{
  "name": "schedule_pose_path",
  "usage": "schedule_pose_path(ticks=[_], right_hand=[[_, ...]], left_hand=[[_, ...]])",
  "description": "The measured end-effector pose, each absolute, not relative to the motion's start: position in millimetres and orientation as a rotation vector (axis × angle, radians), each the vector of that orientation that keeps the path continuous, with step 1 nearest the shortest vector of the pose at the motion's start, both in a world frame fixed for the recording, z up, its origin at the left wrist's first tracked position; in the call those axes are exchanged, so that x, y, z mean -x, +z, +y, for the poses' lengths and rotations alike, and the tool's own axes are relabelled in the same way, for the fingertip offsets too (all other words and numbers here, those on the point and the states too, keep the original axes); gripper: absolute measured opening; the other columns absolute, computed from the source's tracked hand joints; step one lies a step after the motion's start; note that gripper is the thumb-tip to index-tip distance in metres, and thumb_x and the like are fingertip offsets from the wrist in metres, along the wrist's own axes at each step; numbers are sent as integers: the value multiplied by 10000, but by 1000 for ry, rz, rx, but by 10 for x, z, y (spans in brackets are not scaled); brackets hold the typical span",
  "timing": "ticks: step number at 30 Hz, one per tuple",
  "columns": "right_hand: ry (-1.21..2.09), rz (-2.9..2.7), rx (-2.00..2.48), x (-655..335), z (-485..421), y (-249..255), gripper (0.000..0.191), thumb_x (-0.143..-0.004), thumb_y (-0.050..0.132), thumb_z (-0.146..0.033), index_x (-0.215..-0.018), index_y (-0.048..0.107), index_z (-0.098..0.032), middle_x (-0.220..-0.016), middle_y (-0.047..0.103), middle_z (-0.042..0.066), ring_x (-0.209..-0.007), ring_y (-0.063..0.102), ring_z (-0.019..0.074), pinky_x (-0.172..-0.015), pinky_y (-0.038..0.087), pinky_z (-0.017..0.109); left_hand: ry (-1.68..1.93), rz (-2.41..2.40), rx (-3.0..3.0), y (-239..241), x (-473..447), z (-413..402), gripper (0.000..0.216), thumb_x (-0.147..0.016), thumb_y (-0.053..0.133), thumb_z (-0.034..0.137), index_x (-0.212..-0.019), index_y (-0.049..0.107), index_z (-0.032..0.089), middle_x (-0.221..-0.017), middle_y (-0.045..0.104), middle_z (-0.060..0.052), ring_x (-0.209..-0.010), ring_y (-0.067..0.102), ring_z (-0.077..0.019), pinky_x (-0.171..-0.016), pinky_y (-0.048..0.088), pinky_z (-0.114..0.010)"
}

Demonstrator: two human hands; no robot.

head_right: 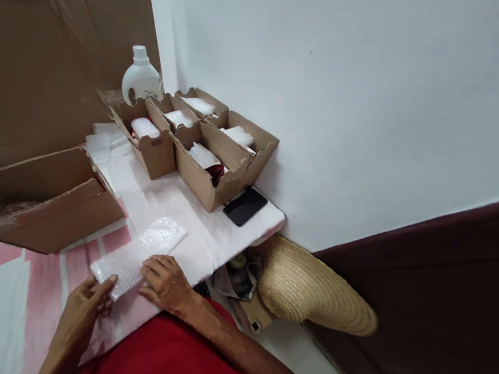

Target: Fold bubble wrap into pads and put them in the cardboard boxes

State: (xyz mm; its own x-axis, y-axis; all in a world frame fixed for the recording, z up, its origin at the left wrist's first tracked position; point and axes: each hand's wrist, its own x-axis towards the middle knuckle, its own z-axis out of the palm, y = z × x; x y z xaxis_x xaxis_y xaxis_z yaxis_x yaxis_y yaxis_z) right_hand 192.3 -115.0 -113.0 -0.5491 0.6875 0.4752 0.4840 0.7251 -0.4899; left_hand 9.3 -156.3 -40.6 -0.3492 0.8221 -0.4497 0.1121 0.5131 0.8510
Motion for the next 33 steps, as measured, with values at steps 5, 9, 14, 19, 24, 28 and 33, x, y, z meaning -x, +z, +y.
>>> schedule_pose_path(ticks=[5, 9, 14, 19, 24, 28, 33], right_hand=[[613, -2286, 778, -1788, -1429, -1108, 90, -926, 532, -191, -966, 611, -183, -889, 662, 73, -857, 570, 218, -800, 460, 349], [1082, -1930, 937, -1820, -1529, -997, 122, -905, 526, -185, -788, 507, -212, -737, 543, -6, -707, 495, 157, -678, 407, 271], [1368, -1672, 1160, -1877, -1439, -797, 150, -877, 567, -244, -795, 442, -224, -681, 452, -63, -626, 417, 119, -603, 342, 242], [1475, -1540, 1166, -1837, -1453, -761, 147, -848, 542, -213, -908, 412, -245, -793, 611, -40, -665, 561, 130, -600, 429, 227], [1555, -1437, 1175, -1852, -1492, -737, 152, -846, 552, -212, -910, 418, -247, -874, 642, -19, -760, 644, 142, -641, 524, 232], [1514, -1407, 1195, -1955, -1536, -718, 247, -902, 561, -250, -1130, 468, -237, -917, 654, 3, -806, 685, 158, -670, 584, 263], [630, -1766, 1318, -2111, -1506, -658, 326, -986, 479, -193, -1307, 535, -172, -1231, 622, 157, -1164, 618, 251, -986, 553, 431]], left_hand=[[896, 1489, -541, -264, -168, -1979, 455, -669, 820, 548, -769, 555, 192, -556, 587, 27, -494, 521, -119, -502, 422, -232], [920, 1409, -643, -211, -141, -2143, 436, -758, 764, 556, -965, 604, 208, -829, 699, -25, -694, 651, -164, -671, 549, -286], [962, 1739, -1291, -300, -163, -2042, 347, -855, 675, 508, -1052, 662, 223, -1028, 707, -66, -912, 685, -217, -846, 581, -365], [967, 1731, -2132, -682, -204, -1855, 427, -965, 551, 320, -1391, 564, 287, -1404, 602, -89, -1312, 562, -250, -1090, 485, -435], [741, 1681, -2399, -1013, -192, -1879, 599, -1009, 423, 260, -1587, 278, 319, -1588, 445, -74, -1470, 405, -246, -1190, 372, -453], [635, 1654, -2504, -1058, -190, -1924, 621, -998, 438, 261, -1595, 264, 287, -1632, 377, -81, -1515, 329, -253, -1223, 306, -454], [548, 1615, -2623, -1044, -184, -1915, 575, -964, 527, 275, -1528, 420, 316, -1656, 325, -76, -1526, 306, -281, -1225, 301, -485]])
